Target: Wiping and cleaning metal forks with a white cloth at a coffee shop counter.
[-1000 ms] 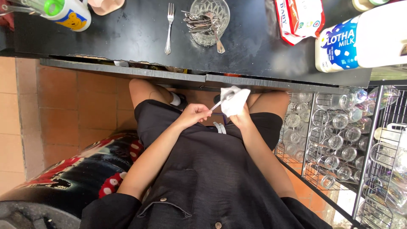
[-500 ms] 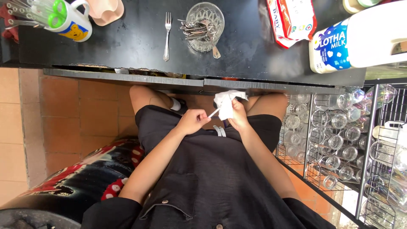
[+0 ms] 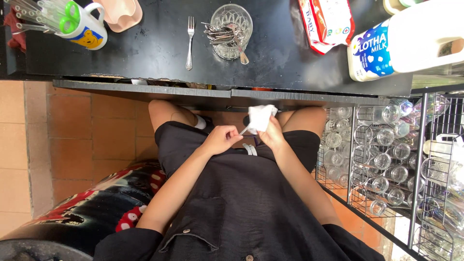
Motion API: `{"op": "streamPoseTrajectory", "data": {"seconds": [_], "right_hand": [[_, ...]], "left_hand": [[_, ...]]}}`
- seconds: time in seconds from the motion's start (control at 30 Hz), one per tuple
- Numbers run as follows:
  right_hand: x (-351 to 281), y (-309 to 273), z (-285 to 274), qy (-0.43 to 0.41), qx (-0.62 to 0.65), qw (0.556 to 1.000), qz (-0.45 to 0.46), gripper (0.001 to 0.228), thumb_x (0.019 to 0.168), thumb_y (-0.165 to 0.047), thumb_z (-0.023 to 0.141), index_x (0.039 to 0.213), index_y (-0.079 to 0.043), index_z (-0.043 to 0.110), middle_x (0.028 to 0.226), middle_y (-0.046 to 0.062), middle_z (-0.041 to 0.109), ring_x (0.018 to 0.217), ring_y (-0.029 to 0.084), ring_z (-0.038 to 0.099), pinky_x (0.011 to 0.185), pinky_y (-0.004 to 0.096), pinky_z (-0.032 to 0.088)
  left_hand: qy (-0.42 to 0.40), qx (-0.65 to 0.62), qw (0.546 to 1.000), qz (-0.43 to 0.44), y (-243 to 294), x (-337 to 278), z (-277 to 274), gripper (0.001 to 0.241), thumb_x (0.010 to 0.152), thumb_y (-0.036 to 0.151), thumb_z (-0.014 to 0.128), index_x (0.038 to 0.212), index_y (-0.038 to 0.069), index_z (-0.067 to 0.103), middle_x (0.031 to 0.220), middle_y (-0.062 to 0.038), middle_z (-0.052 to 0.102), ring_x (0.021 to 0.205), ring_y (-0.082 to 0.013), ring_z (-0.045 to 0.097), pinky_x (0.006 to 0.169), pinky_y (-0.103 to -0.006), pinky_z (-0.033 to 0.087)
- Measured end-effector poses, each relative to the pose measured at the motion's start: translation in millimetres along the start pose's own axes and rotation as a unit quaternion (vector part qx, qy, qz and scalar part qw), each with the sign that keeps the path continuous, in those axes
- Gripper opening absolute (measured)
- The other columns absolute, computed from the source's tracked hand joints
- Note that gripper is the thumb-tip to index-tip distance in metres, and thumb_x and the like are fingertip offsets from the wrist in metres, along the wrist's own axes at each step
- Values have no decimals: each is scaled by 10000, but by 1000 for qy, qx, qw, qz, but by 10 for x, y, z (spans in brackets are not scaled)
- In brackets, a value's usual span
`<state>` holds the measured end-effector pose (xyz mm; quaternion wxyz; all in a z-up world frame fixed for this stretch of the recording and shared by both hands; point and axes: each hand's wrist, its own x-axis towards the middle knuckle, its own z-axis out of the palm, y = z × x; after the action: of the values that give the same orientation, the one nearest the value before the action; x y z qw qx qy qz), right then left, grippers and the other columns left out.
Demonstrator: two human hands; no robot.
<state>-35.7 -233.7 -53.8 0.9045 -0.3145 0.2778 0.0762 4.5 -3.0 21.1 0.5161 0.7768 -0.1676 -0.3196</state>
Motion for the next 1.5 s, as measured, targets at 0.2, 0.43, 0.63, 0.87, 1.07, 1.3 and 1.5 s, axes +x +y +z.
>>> {"op": "streamPoseTrajectory", "data": {"seconds": [0.2,0.43,0.63,0.87,1.07,1.3,1.5], "right_hand": [[94,105,-182,26,-122,992,-23,246,992,-10,641,1236,-2,672,1104,82,727,956,156,705,752,286,579],[4,151,-44,-1,-171,985,-14,228,958,-24,654,1184,-11,682,1086,67,747,913,120,728,746,267,604],[73,372,-241,-104,-322,940,33,201,1054,-123,615,1117,23,738,951,77,759,766,133,672,646,267,534],[22,43,39,11,-74,997,-14,188,1004,-47,564,1157,-1,663,1061,85,730,918,162,741,813,316,612],[44,36,-80,69,-82,992,-60,153,990,43,598,1130,36,658,1042,132,727,897,219,740,774,364,629],[110,157,-221,-27,-68,995,-68,149,980,59,617,1113,-5,641,1046,98,713,936,189,725,813,349,627],[-34,13,-17,-44,-43,997,-52,149,984,25,615,1122,-24,642,1027,84,714,920,194,728,786,348,622]], "left_hand": [[-21,0,1000,-16,5,-7,-1,248,900,237,766,778,39,678,641,15,646,569,-81,566,554,-279,462],[-23,-7,1000,-9,-115,29,25,259,917,235,766,784,31,678,632,6,634,564,-76,541,548,-279,443],[41,-21,999,-24,-129,60,64,205,894,214,771,829,31,702,638,12,633,561,-69,501,538,-273,425],[9,-2,1000,-1,-9,35,36,235,902,234,771,816,31,689,640,10,635,564,-73,548,548,-265,451],[-10,4,1000,-6,-21,-16,27,246,910,248,769,807,37,696,640,11,638,569,-74,554,553,-268,451],[-6,-29,999,-41,-173,13,37,224,955,277,685,938,63,749,724,40,701,604,-62,562,567,-260,454],[-72,-263,961,-53,-615,128,146,382,1065,341,565,969,16,741,796,-21,706,650,-65,572,616,-229,480]]}}
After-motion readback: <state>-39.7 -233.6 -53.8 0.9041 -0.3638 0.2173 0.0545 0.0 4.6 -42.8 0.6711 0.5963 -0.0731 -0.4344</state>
